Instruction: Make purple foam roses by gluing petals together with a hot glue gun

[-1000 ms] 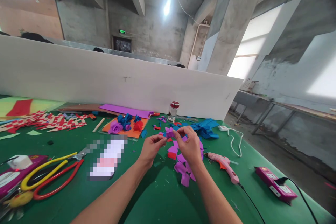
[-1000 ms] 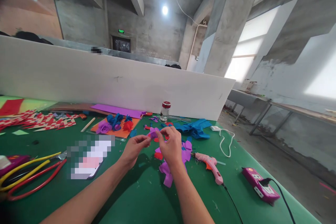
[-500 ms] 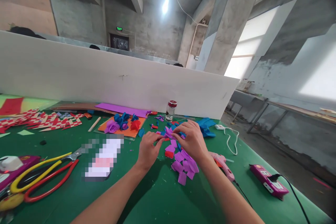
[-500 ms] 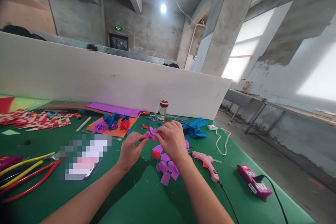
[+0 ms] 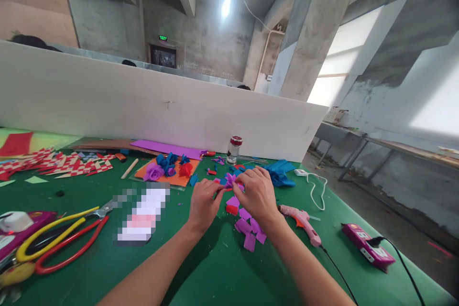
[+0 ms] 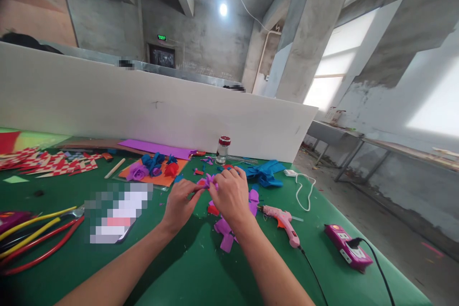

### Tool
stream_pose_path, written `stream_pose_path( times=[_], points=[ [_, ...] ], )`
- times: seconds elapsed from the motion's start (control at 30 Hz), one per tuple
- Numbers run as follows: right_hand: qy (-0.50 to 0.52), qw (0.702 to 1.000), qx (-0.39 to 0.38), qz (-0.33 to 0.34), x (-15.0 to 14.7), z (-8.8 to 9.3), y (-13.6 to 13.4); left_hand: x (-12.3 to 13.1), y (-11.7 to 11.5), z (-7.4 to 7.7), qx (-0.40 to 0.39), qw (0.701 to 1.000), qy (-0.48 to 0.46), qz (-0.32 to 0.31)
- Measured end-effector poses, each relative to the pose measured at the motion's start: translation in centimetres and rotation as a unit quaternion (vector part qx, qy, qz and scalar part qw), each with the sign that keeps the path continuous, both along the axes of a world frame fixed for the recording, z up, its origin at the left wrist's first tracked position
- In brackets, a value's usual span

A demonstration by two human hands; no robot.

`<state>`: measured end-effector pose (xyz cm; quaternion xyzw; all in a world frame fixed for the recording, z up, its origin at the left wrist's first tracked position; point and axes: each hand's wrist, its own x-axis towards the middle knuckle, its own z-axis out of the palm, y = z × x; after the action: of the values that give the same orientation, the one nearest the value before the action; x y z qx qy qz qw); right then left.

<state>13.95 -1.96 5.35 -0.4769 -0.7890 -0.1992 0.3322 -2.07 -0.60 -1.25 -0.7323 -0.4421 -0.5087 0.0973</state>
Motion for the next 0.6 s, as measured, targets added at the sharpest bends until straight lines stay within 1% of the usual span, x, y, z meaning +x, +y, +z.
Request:
stream_pose_path(
  times=[0.13, 0.2, 0.27, 0.33, 0.4, 0.5, 0.53, 0.6],
  points=[
    [-0.028, 0.999, 0.013, -0.023, -0.3, -0.2, -0.1, 0.0, 0.0, 0.0, -0.005, 1.000, 0.008, 0.003],
    [-0.044, 0.998, 0.021, -0.025, -0.4, -0.3, -0.1, 0.0, 0.0, 0.0, -0.007, 1.000, 0.012, 0.002],
    [-0.038, 0.999, 0.017, -0.019, -0.3, -0.4, 0.0, 0.0, 0.0, 0.0, -0.011, 1.000, 0.010, 0.000],
    [-0.001, 1.000, -0.004, -0.003, 0.0, -0.3, 0.3, 0.0, 0.0, 0.0, -0.016, 1.000, 0.001, -0.005],
    [0.065, 0.996, -0.053, 0.031, 0.5, -0.1, 0.8, 0.0, 0.0, 0.1, -0.025, 0.999, -0.013, -0.015],
    [0.182, 0.968, -0.151, 0.085, 1.6, 0.3, 1.5, -0.1, 0.0, 0.2, -0.038, 0.999, -0.027, -0.027],
    [0.210, 0.959, -0.166, 0.092, 1.9, 0.4, 1.6, -0.1, -0.1, 0.2, -0.040, 0.998, -0.028, -0.028],
    [0.231, 0.956, -0.158, 0.091, 2.2, 0.5, 1.6, 0.0, -0.1, 0.3, -0.040, 0.999, -0.027, -0.024]
  ],
)
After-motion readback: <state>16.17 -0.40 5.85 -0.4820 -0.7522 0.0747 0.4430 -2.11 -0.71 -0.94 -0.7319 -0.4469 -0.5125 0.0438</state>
